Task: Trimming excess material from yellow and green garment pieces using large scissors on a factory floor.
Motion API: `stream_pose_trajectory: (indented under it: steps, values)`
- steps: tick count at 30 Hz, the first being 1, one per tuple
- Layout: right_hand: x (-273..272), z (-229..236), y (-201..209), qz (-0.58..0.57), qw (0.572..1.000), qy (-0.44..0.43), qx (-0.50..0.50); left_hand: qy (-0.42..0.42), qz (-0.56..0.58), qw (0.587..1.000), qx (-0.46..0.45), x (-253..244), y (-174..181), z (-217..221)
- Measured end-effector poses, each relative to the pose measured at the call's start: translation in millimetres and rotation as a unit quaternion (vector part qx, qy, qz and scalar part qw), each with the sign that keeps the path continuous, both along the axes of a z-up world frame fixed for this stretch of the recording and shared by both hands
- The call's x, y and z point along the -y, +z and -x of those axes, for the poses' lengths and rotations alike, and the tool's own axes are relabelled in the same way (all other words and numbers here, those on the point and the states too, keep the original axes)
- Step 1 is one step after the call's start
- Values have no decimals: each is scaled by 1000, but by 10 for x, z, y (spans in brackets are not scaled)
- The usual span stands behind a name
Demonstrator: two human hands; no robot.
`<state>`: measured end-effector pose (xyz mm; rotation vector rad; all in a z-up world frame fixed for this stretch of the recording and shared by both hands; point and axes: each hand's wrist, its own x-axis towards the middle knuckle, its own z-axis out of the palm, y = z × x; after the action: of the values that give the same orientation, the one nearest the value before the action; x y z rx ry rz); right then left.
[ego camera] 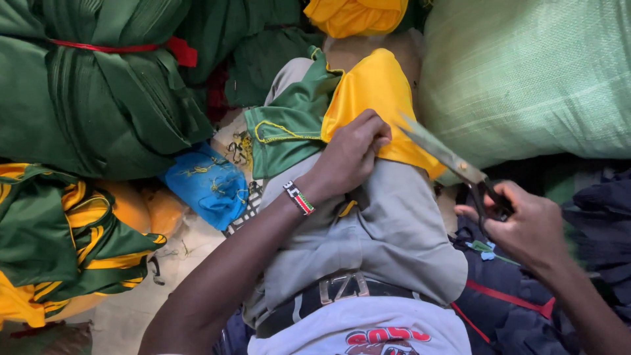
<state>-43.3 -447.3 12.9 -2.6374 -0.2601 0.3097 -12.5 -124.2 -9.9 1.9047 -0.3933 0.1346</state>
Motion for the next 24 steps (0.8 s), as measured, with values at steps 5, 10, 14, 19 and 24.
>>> stream_pose_trajectory:
  steps: [5, 10, 14, 19, 24]
  values:
    - [305, 121, 31, 169, 983, 62, 39, 42, 16, 999, -12, -3, -33, 6]
    - [252, 120, 55, 186, 980, 51, 48, 49, 9, 999, -12, 23, -29, 3]
    - [232, 99, 27, 206, 974, 64, 68, 66, -1, 998, 4, 40, 5, 17]
    - [168, 103, 62, 217, 974, 47, 47, 79, -50, 995, 37, 66, -50, 41]
    - [54, 119, 141, 238, 968, 52, 67, 82, -122, 987, 65, 113, -109, 67]
